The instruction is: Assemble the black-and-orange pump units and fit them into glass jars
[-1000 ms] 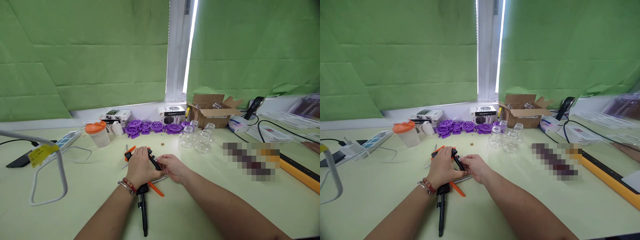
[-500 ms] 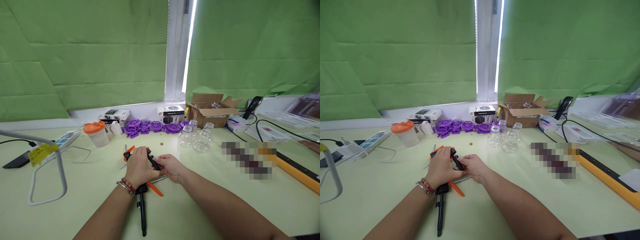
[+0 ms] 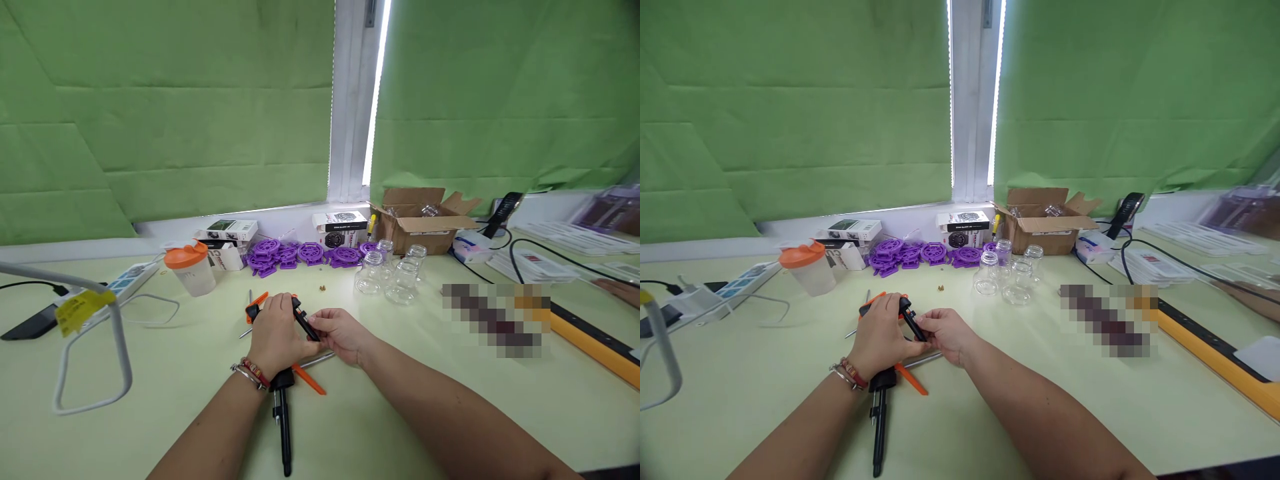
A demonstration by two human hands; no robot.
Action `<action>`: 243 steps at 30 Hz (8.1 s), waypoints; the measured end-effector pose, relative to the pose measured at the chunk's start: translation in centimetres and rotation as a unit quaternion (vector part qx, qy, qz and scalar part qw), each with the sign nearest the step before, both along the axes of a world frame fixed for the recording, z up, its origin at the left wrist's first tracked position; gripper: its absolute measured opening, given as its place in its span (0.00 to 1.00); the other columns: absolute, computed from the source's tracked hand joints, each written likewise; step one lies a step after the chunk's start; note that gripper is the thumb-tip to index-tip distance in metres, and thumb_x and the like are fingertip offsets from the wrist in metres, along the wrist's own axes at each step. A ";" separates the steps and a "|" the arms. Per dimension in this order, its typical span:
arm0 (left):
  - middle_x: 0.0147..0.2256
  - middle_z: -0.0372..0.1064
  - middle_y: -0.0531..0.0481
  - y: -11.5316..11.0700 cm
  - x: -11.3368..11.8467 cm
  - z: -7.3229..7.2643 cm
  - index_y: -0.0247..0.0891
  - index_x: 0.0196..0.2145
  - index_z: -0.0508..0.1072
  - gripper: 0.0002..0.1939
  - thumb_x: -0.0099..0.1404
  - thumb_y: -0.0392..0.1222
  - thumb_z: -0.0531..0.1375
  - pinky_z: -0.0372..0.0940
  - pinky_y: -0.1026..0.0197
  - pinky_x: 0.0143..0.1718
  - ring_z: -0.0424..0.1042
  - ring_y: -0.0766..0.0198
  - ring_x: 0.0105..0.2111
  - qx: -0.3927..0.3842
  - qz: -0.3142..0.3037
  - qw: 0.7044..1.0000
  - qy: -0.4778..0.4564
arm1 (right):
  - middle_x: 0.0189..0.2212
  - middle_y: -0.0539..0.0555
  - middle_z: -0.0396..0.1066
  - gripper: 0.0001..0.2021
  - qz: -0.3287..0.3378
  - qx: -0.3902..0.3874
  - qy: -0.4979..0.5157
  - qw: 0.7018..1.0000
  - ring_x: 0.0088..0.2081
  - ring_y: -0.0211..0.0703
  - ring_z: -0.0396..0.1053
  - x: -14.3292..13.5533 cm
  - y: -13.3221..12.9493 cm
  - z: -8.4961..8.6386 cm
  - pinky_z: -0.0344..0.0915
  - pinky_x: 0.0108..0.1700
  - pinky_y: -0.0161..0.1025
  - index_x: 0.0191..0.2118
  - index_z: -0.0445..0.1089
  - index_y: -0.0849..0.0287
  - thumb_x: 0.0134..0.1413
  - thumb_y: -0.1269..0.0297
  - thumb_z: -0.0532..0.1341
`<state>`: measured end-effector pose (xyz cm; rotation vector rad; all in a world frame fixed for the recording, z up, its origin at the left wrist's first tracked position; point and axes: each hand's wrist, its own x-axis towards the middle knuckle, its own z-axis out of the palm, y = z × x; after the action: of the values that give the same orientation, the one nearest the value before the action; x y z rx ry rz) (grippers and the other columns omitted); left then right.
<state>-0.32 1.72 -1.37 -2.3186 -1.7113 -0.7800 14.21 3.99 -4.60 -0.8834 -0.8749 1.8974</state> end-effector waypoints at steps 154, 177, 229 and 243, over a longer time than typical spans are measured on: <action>0.32 0.69 0.45 1.1 -1.5 -0.6 0.39 0.32 0.67 0.12 0.58 0.51 0.54 0.57 0.60 0.26 0.69 0.55 0.31 -0.180 0.063 0.982 0.003 | 0.23 0.48 0.67 0.15 0.013 0.164 -0.240 0.957 0.22 0.30 0.54 6.4 3.1 -1.0 0.50 0.27 0.31 0.39 0.70 0.61 0.40 0.64 0.62; 0.26 0.69 0.45 1.1 3.8 0.8 0.31 0.33 0.65 0.11 0.67 0.38 0.47 0.69 0.53 0.41 0.73 0.62 0.28 -0.468 -0.040 0.433 -0.769 | 0.23 0.51 0.71 0.12 -0.040 0.283 -0.237 0.928 0.26 0.39 0.67 3.4 0.7 3.0 0.62 0.29 0.36 0.29 0.72 0.60 0.38 0.57 0.66; 0.31 0.72 0.38 1.3 1.9 0.4 0.29 0.33 0.65 0.07 0.58 0.22 0.52 0.71 0.60 0.38 0.76 0.59 0.33 -0.410 -0.043 0.540 -0.734 | 0.30 0.53 0.72 0.14 -0.049 0.369 -0.620 0.691 0.32 0.38 0.66 6.9 5.0 -1.2 0.55 0.33 0.33 0.31 0.72 0.58 0.57 0.57 0.53; 0.30 0.72 0.41 1.5 2.0 0.0 0.29 0.30 0.68 0.04 0.60 0.26 0.55 0.71 0.62 0.39 0.75 0.61 0.34 -0.400 -0.070 0.549 -0.731 | 0.37 0.55 0.70 0.11 -0.130 0.421 -0.528 0.726 0.41 0.42 0.66 5.5 3.7 -0.1 0.59 0.41 0.37 0.39 0.71 0.58 0.57 0.61 0.54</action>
<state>1.68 3.20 -1.37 -2.0197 -2.7788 -3.2084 19.72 7.68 -4.71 -1.3444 -1.9253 0.4149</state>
